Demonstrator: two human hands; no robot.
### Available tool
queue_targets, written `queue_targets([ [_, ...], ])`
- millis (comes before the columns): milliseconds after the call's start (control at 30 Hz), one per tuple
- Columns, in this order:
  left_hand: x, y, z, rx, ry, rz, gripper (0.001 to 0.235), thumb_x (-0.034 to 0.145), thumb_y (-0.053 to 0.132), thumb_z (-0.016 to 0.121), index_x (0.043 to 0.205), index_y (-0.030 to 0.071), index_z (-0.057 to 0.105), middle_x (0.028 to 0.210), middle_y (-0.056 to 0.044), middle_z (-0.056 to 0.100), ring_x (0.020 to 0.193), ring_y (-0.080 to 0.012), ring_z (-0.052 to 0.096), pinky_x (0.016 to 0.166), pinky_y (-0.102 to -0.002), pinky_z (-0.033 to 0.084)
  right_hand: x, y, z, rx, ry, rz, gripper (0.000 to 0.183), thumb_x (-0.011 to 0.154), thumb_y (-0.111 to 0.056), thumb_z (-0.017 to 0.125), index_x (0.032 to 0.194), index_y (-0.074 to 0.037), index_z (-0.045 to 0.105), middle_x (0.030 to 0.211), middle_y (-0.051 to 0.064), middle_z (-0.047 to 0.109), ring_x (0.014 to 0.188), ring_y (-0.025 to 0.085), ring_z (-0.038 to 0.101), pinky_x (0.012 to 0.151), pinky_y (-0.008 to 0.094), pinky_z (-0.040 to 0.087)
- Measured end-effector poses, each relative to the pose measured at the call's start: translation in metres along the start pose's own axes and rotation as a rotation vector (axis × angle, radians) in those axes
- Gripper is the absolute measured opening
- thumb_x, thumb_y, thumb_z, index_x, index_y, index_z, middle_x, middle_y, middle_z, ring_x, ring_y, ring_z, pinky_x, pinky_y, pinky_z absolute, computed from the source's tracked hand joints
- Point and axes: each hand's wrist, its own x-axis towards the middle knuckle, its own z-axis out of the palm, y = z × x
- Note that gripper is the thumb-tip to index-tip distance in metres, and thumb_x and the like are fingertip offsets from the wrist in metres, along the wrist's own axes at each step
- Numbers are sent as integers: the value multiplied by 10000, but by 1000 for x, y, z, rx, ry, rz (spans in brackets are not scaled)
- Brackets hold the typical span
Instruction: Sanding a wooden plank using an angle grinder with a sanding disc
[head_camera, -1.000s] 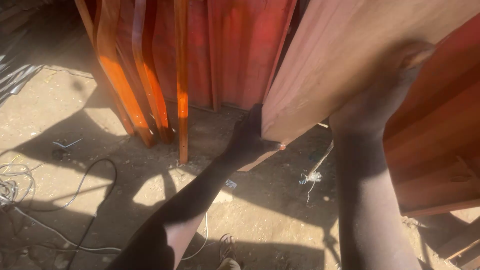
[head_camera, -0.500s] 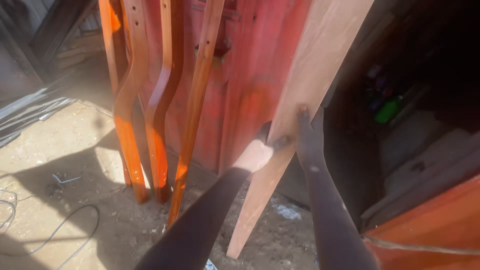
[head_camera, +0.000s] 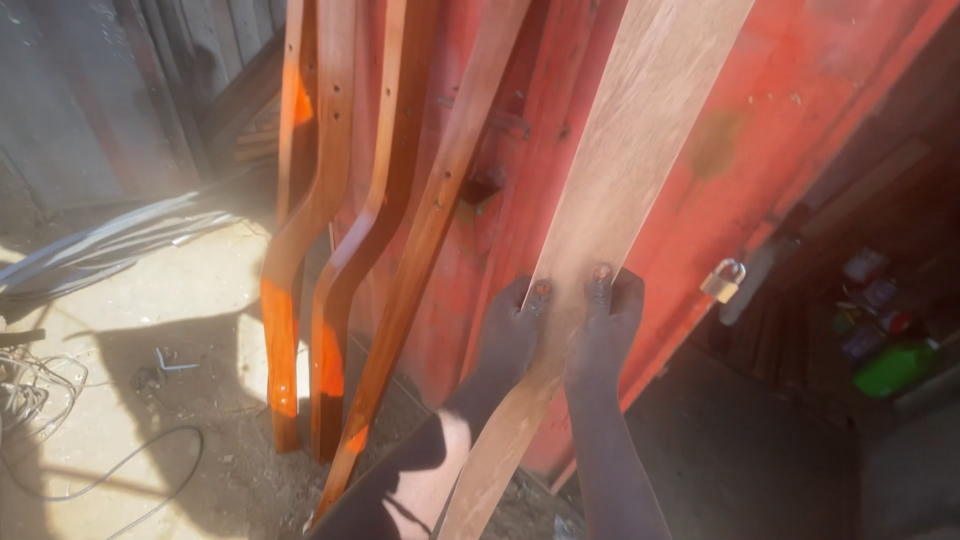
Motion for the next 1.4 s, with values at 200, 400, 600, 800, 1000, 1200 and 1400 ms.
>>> queue_targets([
  [200,50,-39,-6,-36,30,107,490,1030,562,544,1032,92,684,866,-197,646,855,-282,619,790,-431,506,44,57,18,-110,-105,-108,431,1063,-452,560,1274,-80,508,1098,79,547,1013,139,524,942,351,447],
  [400,86,-22,6,-27,-13,-9,490,1033,594,556,1138,129,670,1050,-129,712,1036,-282,681,985,-449,518,90,125,22,-89,-60,25,559,1093,-498,468,1473,-89,459,1254,130,571,1157,219,559,1124,432,387],
  [600,129,-20,32,-27,-67,-173,426,1014,545,493,843,160,561,811,59,541,771,-97,507,734,-307,418,119,110,39,-197,74,50,486,1021,-467,424,1263,-62,541,1198,74,615,1121,192,576,989,369,464],
  [800,160,-34,47,-28,-65,-239,446,993,569,536,836,154,585,791,52,560,769,-103,523,739,-295,423,160,136,36,-268,75,162,508,1007,-467,430,1328,-90,540,1255,100,669,1167,229,614,1017,393,468],
  [1000,185,-39,45,22,-15,-270,459,1019,535,518,787,140,535,783,0,555,757,-147,527,706,-342,395,179,155,51,-336,41,143,475,1013,-463,427,1278,-86,545,1268,134,680,1184,263,635,1038,408,463],
  [1200,187,-32,38,90,6,-366,453,977,533,524,798,121,572,790,-17,600,768,-166,564,723,-358,419,177,173,61,-464,143,154,393,1026,-422,442,1201,-86,547,1138,140,685,1024,308,648,877,453,485],
  [1400,202,-51,44,121,4,-268,443,974,532,531,786,133,567,744,20,605,711,-137,554,658,-348,419,184,168,67,-491,196,141,374,1015,-425,470,1150,-84,544,1114,124,702,1018,310,655,837,463,492],
])
